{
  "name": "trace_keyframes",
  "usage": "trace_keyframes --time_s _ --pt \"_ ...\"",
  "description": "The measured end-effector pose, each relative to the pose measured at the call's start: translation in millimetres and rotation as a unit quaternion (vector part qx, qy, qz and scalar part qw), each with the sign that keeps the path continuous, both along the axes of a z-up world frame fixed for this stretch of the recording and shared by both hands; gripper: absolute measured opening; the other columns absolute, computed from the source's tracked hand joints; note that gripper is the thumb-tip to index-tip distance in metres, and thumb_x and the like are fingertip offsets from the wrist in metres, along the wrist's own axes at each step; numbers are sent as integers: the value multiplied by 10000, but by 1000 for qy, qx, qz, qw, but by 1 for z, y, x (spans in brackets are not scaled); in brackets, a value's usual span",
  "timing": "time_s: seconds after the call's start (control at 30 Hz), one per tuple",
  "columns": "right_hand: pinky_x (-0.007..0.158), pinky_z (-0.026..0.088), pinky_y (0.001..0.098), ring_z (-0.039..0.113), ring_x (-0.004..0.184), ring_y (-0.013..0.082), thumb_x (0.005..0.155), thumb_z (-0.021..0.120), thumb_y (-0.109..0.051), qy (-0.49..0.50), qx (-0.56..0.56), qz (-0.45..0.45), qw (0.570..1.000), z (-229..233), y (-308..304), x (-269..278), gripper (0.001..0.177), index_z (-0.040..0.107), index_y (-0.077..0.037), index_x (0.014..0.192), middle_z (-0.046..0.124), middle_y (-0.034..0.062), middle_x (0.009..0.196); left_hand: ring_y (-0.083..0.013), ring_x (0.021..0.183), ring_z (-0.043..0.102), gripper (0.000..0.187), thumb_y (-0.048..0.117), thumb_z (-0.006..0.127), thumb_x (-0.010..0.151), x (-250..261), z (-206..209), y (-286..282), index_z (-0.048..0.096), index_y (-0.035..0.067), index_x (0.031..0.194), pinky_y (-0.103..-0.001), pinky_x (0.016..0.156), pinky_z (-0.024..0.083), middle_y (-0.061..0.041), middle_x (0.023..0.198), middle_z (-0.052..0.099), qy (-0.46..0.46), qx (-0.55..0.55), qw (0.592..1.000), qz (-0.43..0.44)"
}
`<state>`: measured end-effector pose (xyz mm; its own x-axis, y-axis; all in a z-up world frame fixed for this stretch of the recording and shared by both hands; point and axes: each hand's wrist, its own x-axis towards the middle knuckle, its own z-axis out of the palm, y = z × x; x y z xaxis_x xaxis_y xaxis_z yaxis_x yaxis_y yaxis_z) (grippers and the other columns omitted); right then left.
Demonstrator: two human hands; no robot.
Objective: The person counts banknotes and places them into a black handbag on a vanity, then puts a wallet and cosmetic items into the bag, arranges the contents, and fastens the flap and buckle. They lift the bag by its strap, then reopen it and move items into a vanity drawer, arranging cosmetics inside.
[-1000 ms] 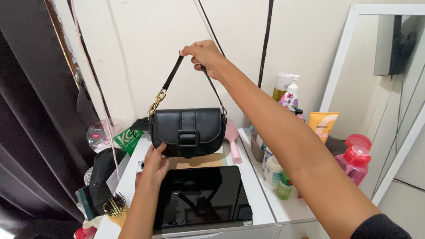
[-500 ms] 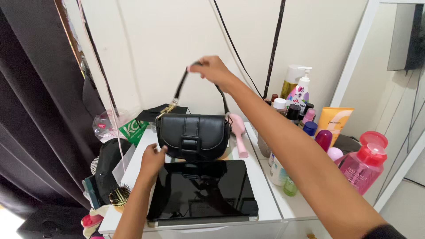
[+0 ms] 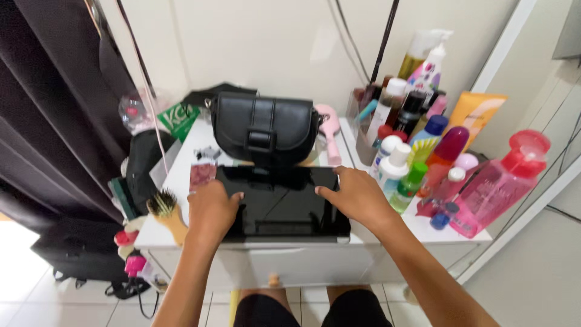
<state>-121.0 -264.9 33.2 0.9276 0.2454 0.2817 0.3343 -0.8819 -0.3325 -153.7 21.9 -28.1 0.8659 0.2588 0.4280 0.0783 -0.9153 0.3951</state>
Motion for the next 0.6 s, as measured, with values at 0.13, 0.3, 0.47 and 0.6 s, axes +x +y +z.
trace_keyframes --time_s 0.13,0.3,0.47,0.6 --pt "798 566 423 743 808 343 761 814 -406 94 64 -33 993 -15 11 -17 642 665 -28 1258 741 212 785 -466 907 686 456 376 810 822 -2 6 -3 683 -57 883 -538 874 513 -276 890 712 65 -22 997 22" --pt "806 579 415 768 790 340 779 799 -316 137 97 -51 984 -21 26 -31 610 636 -94 1323 754 212 783 -454 977 689 448 351 810 825 0 12 12 716 -49 1005 -502 883 536 -296 970 720 83 -110 990 -14" --pt "881 521 432 719 846 349 733 841 -234 29 198 -38 979 -30 20 -28 589 613 -78 1254 735 195 937 -422 988 692 530 299 831 780 5 11 26 694 -23 1179 -481 850 532 -269 1057 719 0 -154 988 -18" --pt "977 479 413 719 865 313 780 818 -225 28 233 -54 971 -50 12 -10 639 545 -98 1343 759 187 886 -363 851 738 456 226 797 833 5 0 27 709 -44 1189 -434 785 557 -252 992 768 48 -272 961 18"
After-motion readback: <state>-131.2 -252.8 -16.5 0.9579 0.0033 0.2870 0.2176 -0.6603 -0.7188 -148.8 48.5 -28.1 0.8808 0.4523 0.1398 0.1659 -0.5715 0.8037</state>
